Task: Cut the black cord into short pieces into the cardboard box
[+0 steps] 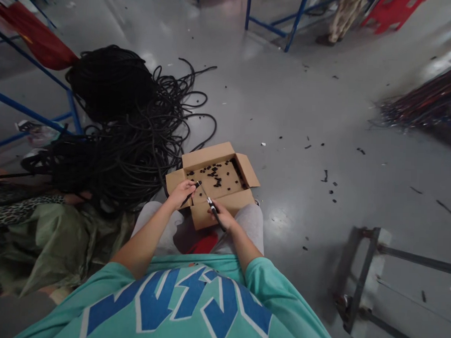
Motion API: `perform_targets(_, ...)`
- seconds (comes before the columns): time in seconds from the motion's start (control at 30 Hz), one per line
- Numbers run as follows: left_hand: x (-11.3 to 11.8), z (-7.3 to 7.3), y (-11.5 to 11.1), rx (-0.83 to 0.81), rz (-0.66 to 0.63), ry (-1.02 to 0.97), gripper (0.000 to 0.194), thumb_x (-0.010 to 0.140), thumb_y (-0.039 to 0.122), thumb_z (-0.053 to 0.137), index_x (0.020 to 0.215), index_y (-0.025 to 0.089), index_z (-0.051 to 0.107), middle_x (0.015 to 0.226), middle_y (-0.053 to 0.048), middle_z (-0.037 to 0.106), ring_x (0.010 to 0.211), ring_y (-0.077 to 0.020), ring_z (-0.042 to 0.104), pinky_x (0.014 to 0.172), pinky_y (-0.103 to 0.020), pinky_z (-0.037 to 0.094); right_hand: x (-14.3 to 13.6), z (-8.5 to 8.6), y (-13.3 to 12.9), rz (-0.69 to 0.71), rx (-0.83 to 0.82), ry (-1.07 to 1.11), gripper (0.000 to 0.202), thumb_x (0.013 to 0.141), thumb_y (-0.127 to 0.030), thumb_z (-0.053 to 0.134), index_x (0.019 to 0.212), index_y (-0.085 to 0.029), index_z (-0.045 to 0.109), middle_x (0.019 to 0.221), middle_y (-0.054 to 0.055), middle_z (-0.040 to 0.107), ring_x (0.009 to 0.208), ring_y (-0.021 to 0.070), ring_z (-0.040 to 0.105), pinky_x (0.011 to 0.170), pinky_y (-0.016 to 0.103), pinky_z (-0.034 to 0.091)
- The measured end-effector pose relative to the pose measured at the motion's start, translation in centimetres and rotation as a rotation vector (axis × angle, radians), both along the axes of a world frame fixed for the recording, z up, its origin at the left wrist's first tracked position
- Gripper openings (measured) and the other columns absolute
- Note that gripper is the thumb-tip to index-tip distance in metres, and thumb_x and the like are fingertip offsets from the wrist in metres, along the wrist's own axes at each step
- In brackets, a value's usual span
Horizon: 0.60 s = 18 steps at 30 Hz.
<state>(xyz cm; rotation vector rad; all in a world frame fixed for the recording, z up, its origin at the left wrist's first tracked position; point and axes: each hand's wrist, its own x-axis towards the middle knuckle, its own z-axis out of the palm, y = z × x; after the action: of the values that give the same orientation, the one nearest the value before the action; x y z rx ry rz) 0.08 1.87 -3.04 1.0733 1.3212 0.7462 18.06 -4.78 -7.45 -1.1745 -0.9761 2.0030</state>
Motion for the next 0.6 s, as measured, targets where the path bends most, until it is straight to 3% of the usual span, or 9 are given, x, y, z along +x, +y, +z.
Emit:
perform_targets(0.2,0.8,0.5,-0.4,-0.005,-0.13,0.074,0.019,0.064,0.025,0.058,0.077,0.014,0.05,0.057,0.004,0.05,0.045,-0.0044,0.042,0.046,-0.019,0.034,-0.5,-0.6,0.0,-0.018,0.019,-0.072,0.069,0.048,-0.01,0.055,0.115,-0.022,0.045,0.077,-0.001,0.053,0.073,0.0123,0.049,0.063,0.023,0.038)
perform_targets(0.6,1.2,0.6,-0.5,0.011,-0.15,0.124,0.018,0.062,0.023,0.06,0.073,0.013,0.05,0.059,0.003,0.052,0.049,-0.0054,0.045,0.047,-0.018,0.036,-0.5,-0.1,-0.1,-0.019,0.034,-0.098,0.068,0.051,-0.007,0.054,0.115,-0.025,0.044,0.08,-0.001,0.052,0.077,0.0125,0.05,0.068,0.024,0.039)
